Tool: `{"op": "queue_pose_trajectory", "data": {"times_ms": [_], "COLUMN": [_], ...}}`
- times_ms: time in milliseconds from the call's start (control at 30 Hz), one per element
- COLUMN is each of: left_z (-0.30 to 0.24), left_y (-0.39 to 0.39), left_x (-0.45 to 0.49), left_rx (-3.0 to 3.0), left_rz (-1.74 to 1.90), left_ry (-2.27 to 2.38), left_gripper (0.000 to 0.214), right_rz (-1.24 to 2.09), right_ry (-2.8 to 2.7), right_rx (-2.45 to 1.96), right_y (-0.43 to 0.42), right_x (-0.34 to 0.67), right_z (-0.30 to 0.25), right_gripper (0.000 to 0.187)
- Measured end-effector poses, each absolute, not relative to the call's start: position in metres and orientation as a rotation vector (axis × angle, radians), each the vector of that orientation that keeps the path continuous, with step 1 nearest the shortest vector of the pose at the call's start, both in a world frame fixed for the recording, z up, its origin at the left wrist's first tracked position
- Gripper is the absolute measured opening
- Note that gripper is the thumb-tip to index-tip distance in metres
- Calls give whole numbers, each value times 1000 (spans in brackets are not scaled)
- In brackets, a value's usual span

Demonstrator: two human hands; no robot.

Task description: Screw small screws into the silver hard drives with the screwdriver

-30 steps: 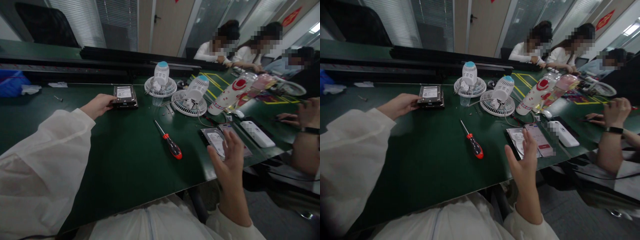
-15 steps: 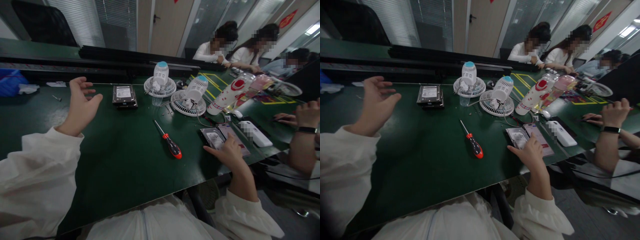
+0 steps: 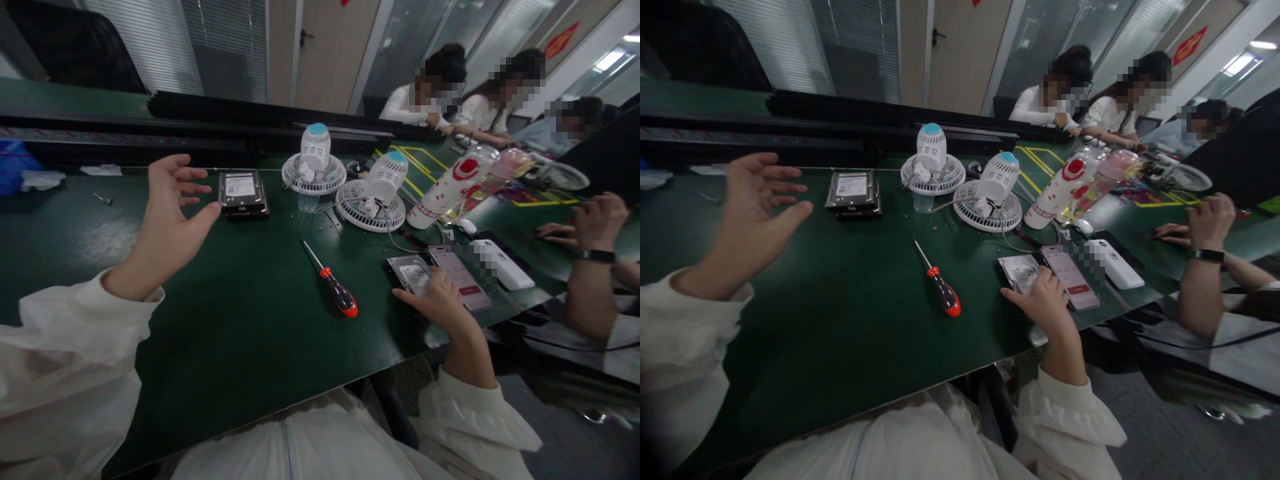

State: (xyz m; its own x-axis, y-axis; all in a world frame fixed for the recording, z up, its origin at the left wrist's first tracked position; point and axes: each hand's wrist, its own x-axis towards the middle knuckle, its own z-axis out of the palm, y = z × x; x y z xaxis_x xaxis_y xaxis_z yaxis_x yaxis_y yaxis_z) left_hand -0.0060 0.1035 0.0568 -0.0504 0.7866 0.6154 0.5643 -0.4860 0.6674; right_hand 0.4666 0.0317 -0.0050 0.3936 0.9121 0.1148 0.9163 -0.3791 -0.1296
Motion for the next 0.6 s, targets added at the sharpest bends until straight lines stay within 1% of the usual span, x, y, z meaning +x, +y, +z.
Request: {"op": "queue_pose_trajectory", "data": {"times_ms": [67,133,200,333,433,600], "left_z": [56,56,57,61,62,61], "left_y": [102,101,100,100,99,94], "left_x": [-5,-6,-8,-11,-9,-5], "left_rx": [2019,2032,2039,2005,1955,1941], "left_rz": [1542,1512,1490,1407,1256,987], "left_ry": [1443,1444,1445,1457,1455,1479], "left_gripper": [68,70,71,66,63,53], "right_rz": [11,46,74,133,142,190], "right_ry": [-1567,-1517,-1489,-1453,-1478,-1685], "right_rx": [-2516,-2525,-2513,-2475,-2410,-2175], "right_y": [32,33,32,27,20,6], "right_x": [461,454,446,424,402,345], "right_z": [-1,6,14,31,46,69], "right_gripper": [75,89,98,95,95,103]}}
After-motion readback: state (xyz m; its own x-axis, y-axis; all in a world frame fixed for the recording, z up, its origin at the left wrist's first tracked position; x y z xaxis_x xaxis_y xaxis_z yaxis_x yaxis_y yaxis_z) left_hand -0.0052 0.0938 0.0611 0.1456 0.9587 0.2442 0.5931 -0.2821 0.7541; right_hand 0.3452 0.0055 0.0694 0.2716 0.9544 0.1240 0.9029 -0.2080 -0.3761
